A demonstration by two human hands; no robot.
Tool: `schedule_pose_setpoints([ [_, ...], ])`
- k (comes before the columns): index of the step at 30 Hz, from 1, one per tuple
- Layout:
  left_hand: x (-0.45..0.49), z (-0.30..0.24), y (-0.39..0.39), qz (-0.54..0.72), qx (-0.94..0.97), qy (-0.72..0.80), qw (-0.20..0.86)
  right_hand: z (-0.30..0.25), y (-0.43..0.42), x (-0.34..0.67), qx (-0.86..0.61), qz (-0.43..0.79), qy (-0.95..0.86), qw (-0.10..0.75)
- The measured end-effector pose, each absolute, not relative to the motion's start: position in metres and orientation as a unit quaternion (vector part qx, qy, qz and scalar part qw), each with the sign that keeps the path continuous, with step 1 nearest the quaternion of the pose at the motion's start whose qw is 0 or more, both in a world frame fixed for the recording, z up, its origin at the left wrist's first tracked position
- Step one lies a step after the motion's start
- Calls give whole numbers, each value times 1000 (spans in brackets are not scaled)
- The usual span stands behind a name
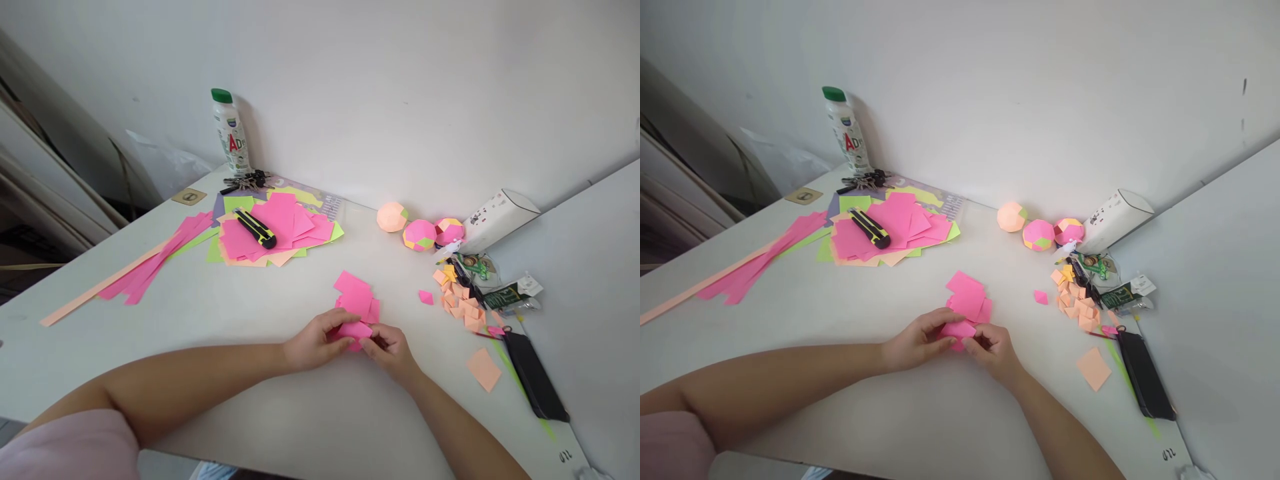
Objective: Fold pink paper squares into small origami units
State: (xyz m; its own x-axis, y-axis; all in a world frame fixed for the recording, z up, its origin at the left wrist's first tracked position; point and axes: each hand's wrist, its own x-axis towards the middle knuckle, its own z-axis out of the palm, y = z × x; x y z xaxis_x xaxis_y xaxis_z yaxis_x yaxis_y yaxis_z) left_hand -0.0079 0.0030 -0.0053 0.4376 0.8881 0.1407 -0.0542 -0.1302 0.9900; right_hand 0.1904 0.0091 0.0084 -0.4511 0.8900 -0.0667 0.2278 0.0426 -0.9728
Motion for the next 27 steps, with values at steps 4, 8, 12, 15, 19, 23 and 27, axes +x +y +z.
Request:
schedule_pose_setpoints([
  [4, -7, -7, 3, 421, 608, 323, 591, 9, 10, 191, -409, 536, -664, 322],
  [8, -7, -2, 4, 402, 620, 324, 591, 11, 11, 191, -402, 515, -677, 339],
  [12, -8, 5, 5, 383, 664, 321, 556, 10, 10, 192, -408, 505, -676, 349],
  [15, -8, 8, 5, 376, 687, 314, 537, 6, 9, 193, -415, 517, -654, 364],
  [19, -8, 8, 6, 369, 693, 308, 537, 1, 9, 194, -419, 553, -608, 385],
  [23, -8, 9, 5, 376, 698, 297, 533, 2, 11, 194, -424, 553, -608, 380],
  [27, -8, 10, 5, 375, 697, 284, 541, 5, 12, 193, -403, 545, -625, 388],
])
